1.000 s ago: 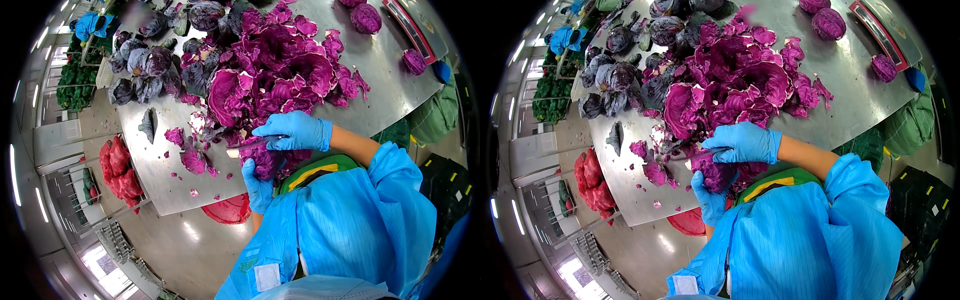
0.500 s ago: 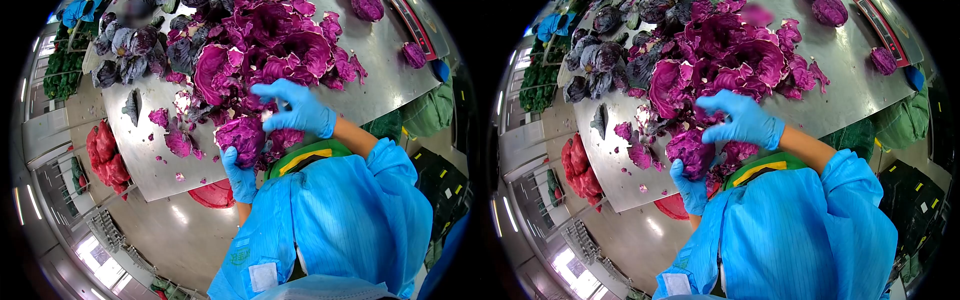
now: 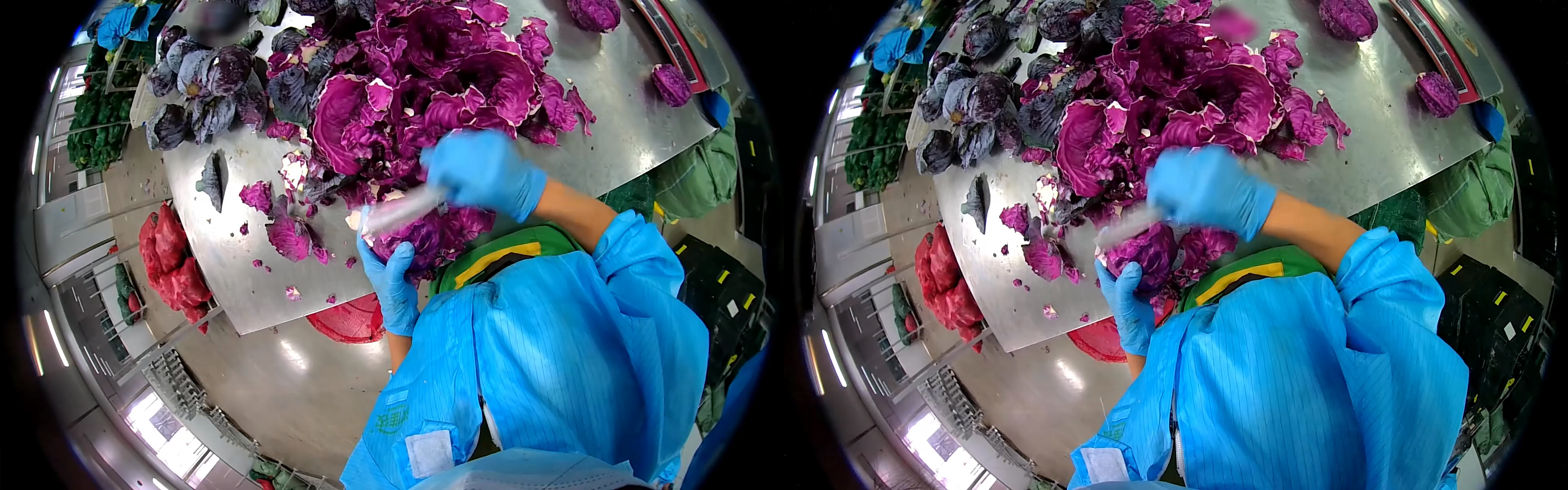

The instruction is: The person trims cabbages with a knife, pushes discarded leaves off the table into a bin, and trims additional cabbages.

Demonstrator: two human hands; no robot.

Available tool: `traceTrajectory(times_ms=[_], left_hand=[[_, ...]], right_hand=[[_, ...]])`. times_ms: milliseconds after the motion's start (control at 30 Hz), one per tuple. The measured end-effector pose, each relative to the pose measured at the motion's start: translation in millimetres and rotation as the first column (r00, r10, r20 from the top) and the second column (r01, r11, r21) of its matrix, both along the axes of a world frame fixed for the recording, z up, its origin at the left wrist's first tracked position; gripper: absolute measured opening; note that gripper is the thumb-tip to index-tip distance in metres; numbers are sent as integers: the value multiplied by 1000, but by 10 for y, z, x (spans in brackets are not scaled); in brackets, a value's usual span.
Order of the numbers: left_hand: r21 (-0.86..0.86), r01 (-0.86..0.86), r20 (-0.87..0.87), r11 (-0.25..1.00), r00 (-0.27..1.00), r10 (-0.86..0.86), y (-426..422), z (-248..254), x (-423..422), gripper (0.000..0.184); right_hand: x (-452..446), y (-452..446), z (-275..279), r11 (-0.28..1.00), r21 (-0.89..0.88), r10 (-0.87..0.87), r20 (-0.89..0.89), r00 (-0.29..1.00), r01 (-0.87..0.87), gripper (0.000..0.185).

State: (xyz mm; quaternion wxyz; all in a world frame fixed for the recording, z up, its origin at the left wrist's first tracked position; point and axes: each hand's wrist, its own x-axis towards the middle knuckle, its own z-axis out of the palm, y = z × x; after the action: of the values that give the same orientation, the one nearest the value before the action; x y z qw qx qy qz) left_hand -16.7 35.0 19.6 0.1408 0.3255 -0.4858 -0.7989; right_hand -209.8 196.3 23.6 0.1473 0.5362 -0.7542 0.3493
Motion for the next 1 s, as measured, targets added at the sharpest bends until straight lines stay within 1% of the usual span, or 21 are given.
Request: traceTrajectory(times_ms=[33,67,100,133,167,200,233,300,333,367,400,433,500,600,700,733,767,800,900,933,1000], left_hand=[[-46,1,-7,999,1000,-2,21,53,-26,97],[-98,-2,2,995,1000,2,5,51,-6,98],[-150,-2,10,989,1000,4,-13,36,12,100],[-170,-2,-10,985,1000,1,-17,13,21,101],[-192,-1,-31,981,999,-6,-24,-11,21,102],[-215,4,-53,977,998,-16,-30,-22,8,104],[-212,1,-73,977,997,-17,-12,-3,-16,105],[-203,-8,-113,979,993,-15,65,56,-73,107],[-182,-8,-134,983,991,-17,84,62,-86,110],[-196,-20,-137,980,991,-7,93,63,-91,111],[-210,-37,-142,977,990,7,97,60,-98,112],[-224,-54,-145,973,989,21,100,59,-95,112],[-300,-36,-131,953,991,-4,106,84,-99,114],[-443,-13,-114,896,993,-42,54,68,-94,116],[-538,12,-147,843,983,-107,-14,9,-75,115],[-564,45,-124,824,983,-138,-3,36,-87,115],[-594,52,-122,803,980,-154,-4,42,-94,115],[-623,60,-119,780,978,-171,-15,46,-101,116],[-698,84,-104,711,971,-217,-87,37,-107,116],[-735,81,-88,673,973,-213,-117,8,-99,115],[-805,76,-52,589,979,-198,-209,-59,-76,114]], right_hand=[[-107,25,51,986,-94,-132,73,989,138,45],[-214,49,101,945,-184,-241,166,956,270,51],[-291,76,275,868,-196,-379,331,864,456,54],[-269,94,317,876,-161,-369,382,847,454,60],[-154,136,399,947,-74,-178,693,699,314,65],[-44,119,377,992,-50,-31,784,620,113,67],[67,78,320,994,-52,93,860,502,-94,70],[272,-58,271,977,-41,138,869,475,-209,71],[399,-107,74,983,-53,138,847,514,-175,70],[487,-176,48,987,-69,137,823,552,-143,68],[595,-143,86,994,-48,95,838,538,-101,64],[662,-148,101,997,-15,53,818,573,-71,64],[745,-141,115,999,52,-39,773,633,-3,63],[689,-93,211,991,123,-73,796,601,-44,52],[763,-134,12,991,-121,78,881,467,62,36],[730,-109,41,988,-139,118,963,244,68,30],[656,-101,142,985,-155,155,988,6,78,25],[614,-101,159,992,-105,113,986,-123,69,26],[533,-3,309,997,-68,60,985,-161,-47,24],[490,64,430,993,-82,64,975,-213,-79,24],[364,298,577,934,-354,316,879,-356,-44,24]])
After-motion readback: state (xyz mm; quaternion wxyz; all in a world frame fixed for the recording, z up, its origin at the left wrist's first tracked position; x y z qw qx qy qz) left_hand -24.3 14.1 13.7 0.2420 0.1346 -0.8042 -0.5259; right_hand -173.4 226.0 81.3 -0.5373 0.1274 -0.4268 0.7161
